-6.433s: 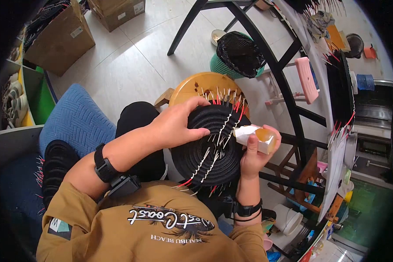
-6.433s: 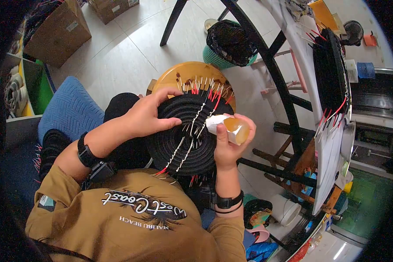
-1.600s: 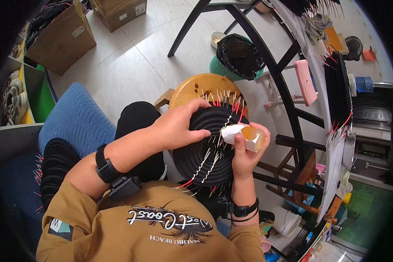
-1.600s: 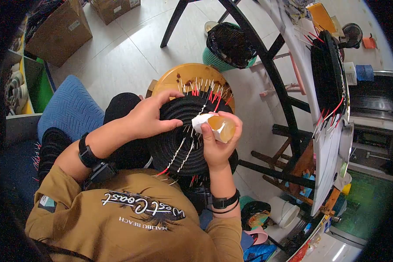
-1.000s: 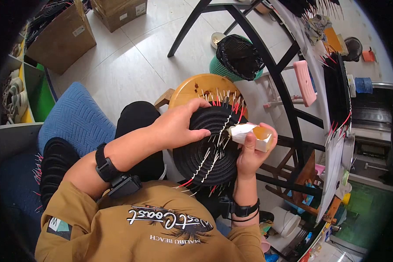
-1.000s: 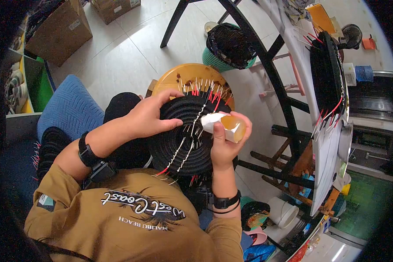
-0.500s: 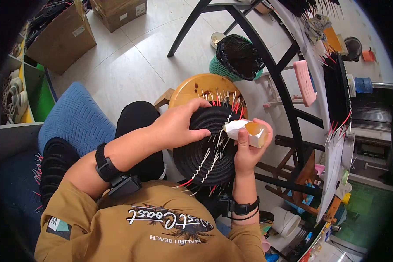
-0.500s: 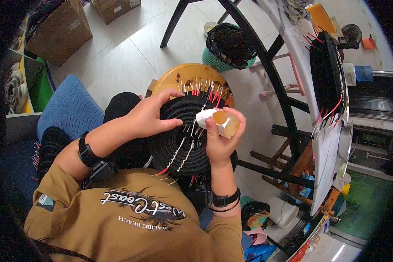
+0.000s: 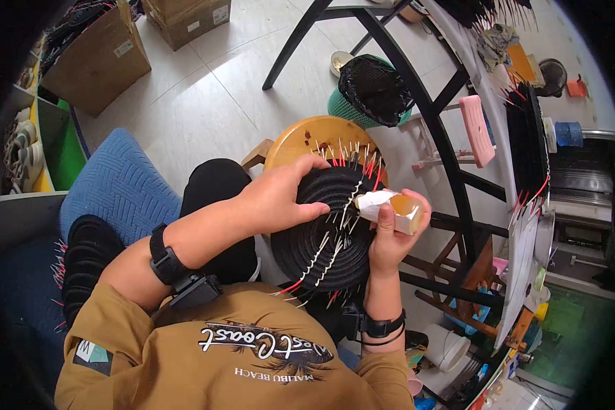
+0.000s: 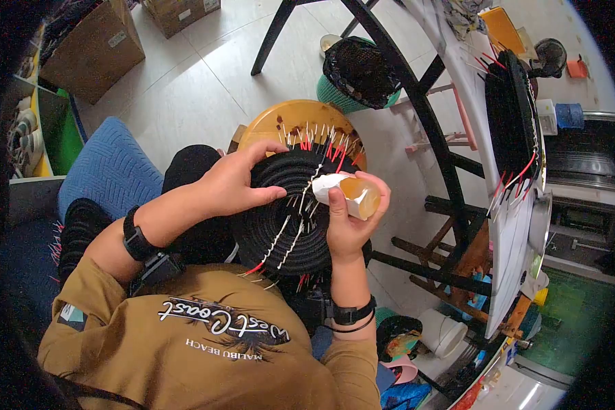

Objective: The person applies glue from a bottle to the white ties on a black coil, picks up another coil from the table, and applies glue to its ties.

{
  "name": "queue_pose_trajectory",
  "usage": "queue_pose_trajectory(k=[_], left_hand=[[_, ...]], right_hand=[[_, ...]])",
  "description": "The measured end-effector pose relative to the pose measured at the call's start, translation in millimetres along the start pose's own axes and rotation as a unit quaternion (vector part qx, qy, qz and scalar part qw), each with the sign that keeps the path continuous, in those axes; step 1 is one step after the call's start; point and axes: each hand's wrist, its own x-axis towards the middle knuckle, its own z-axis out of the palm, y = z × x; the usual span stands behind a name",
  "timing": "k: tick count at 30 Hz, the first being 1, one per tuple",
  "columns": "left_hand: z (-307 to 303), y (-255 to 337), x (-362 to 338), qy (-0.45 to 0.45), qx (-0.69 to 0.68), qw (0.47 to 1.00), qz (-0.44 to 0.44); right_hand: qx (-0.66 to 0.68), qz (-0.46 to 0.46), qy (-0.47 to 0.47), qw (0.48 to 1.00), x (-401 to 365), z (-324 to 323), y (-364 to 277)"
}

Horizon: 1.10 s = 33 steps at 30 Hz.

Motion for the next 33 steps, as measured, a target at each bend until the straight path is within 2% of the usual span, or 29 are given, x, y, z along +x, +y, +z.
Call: queue_pose_trajectory(k=[13, 15, 19, 24, 27, 31, 33], left_hand=[[-1.2, 2.2, -1.0, 0.0, 0.008, 1.0, -0.008], [-1.2, 2.0, -1.0, -0.002, 0.007, 1.0, -0.009], [-0.4, -0.3, 0.1, -0.017, 0.0, 1.0, -0.023], [-3.4, 6.3, -0.9, -0.028, 0.008, 0.999, -0.043], [-2.8, 5.4, -1.0, -0.023, 0.012, 0.999, -0.035], [-2.2, 4.8, -1.1, -0.022, 0.003, 0.999, -0.035], [-2.1, 4.6, -1.1, -0.021, 0.009, 0.999, -0.037]], right_hand=[[-0.009, 0.005, -0.002, 1.0, -3.3, -1.9, 1.8], [0.04, 0.069, -0.003, 0.997, -4.2, -2.6, -1.9], [0.026, 0.065, -0.01, 0.998, -3.3, -4.4, -1.5], [0.112, 0.118, 0.034, 0.986, 2.8, -1.4, -12.9], [0.088, 0.089, 0.048, 0.991, 5.7, 3.1, -10.5], [0.102, 0.108, 0.023, 0.989, 5.2, 3.8, -11.6], [0.059, 0.082, 0.018, 0.995, 3.3, 2.3, -0.4]])
